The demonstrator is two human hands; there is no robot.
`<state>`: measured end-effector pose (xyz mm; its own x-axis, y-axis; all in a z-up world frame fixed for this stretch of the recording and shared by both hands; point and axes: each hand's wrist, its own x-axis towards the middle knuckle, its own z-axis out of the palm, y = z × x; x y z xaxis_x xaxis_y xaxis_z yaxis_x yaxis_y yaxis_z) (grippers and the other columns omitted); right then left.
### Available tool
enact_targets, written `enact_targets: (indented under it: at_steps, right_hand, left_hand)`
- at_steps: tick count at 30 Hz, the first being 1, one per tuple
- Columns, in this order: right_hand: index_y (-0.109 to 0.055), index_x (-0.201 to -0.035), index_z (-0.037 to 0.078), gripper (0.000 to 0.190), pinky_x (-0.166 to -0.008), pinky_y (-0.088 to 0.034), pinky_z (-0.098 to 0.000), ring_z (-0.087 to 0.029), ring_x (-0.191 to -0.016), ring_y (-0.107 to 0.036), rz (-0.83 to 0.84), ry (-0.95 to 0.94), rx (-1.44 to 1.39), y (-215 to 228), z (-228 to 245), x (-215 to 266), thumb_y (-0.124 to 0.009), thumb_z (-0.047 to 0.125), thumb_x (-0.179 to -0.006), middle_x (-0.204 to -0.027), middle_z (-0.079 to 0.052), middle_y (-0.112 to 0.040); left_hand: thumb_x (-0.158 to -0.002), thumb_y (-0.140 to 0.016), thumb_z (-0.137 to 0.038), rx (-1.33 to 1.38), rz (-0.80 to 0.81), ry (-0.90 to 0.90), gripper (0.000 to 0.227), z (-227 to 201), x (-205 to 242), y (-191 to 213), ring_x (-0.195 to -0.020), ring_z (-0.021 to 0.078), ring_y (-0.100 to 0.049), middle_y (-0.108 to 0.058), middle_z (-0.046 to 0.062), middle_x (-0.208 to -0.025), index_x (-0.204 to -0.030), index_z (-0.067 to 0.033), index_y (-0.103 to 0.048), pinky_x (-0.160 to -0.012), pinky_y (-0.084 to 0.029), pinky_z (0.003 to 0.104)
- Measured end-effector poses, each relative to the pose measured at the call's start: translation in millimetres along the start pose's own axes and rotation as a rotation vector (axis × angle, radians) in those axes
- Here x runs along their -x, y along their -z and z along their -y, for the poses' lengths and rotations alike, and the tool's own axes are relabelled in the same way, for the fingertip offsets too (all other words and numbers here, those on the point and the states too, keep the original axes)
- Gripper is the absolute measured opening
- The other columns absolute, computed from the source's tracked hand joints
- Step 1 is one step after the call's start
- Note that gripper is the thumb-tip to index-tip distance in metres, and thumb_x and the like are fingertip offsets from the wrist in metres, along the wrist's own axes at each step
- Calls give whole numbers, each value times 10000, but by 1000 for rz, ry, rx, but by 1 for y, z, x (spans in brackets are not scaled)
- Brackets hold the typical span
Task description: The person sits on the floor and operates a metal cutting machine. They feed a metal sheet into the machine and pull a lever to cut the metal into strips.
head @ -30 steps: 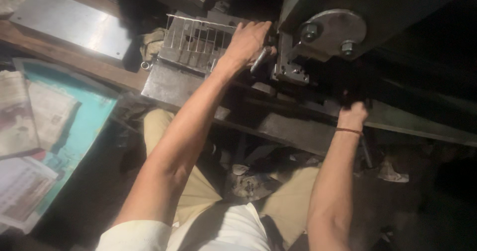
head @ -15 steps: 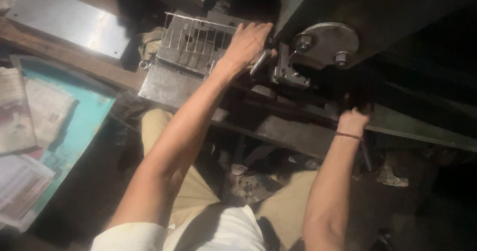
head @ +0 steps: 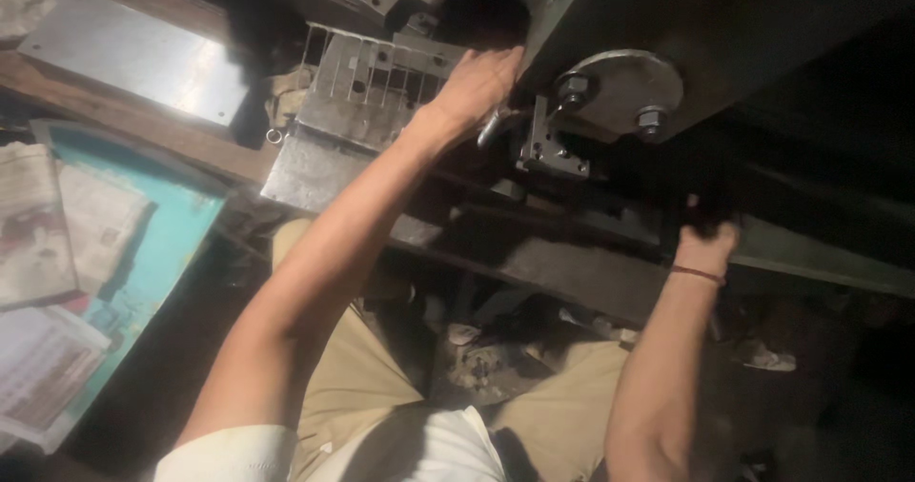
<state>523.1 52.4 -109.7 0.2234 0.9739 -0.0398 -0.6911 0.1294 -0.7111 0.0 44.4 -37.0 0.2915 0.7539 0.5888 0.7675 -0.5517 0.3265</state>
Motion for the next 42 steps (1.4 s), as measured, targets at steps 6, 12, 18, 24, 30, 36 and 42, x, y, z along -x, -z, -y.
enact_targets:
  at_steps: [6, 12, 18, 24, 30, 36, 42]
  right_hand:
    - [-587, -1423, 109, 487, -1150, -469, -478, -309, -1393, -531, 7, 65, 63, -4, 2, 2, -381, 351, -1052, -1508, -164, -596]
    - [-623, -1403, 99, 530, -1027, -525, -451, -299, -1314, -565, -16, -7, 54, -10, -12, -2, -369, 377, -1030, -1458, -125, -626]
    - [-620, -1396, 110, 436, -1044, -567, -450, -305, -1301, -609, -10, -44, 53, -9, -28, 0, -473, 295, -1029, -1434, -115, -644]
    - [-631, -1379, 111, 378, -1000, -562, -412, -269, -1277, -625, -70, 40, 152, -34, -36, 11, -582, 239, -1026, -1435, -84, -653]
    - [-656, -1339, 79, 377, -957, -624, -418, -303, -1227, -670, -109, 78, 191, -59, -33, 48, -608, 258, -1011, -1369, -135, -690]
    - [-660, -1341, 85, 347, -905, -582, -376, -281, -1176, -667, -93, 74, 150, -38, -40, 21, -598, 251, -1042, -1358, -127, -700]
    - [-642, -1356, 98, 353, -900, -567, -383, -274, -1169, -653, -83, 63, 137, -11, -44, -1, -529, 243, -1054, -1369, -108, -691]
  left_hand:
    - [-933, -690, -349, 29, 321, 174, 722, -17, -8, 39, -1266, 371, -572, -625, 198, -1339, -1493, 11, -409, -1098, -400, 612]
    - [-989, -648, -264, -26, 184, 166, 593, -21, 1, 47, -1292, 371, -570, -614, 140, -1450, -1524, -77, -474, -1146, -355, 613]
    - [-867, -727, -532, 26, 200, 276, 826, -26, 5, 30, -1334, 424, -487, -531, 209, -1449, -1464, -38, -441, -1107, -328, 602]
    - [-924, -700, -559, 56, 124, 242, 835, -22, 13, 19, -1350, 455, -465, -514, 227, -1472, -1482, -4, -423, -1122, -299, 637]
    - [-946, -680, -521, 56, 120, 265, 780, -20, 12, 15, -1377, 427, -486, -532, 182, -1499, -1500, -29, -437, -1158, -307, 639]
    - [-897, -747, -495, 95, 116, 241, 828, -23, 11, 25, -1359, 466, -440, -531, 209, -1469, -1483, 2, -438, -1128, -267, 655]
    - [-899, -742, -509, 146, 118, 260, 839, -26, 12, 28, -1366, 441, -472, -535, 210, -1467, -1486, 5, -435, -1153, -277, 645]
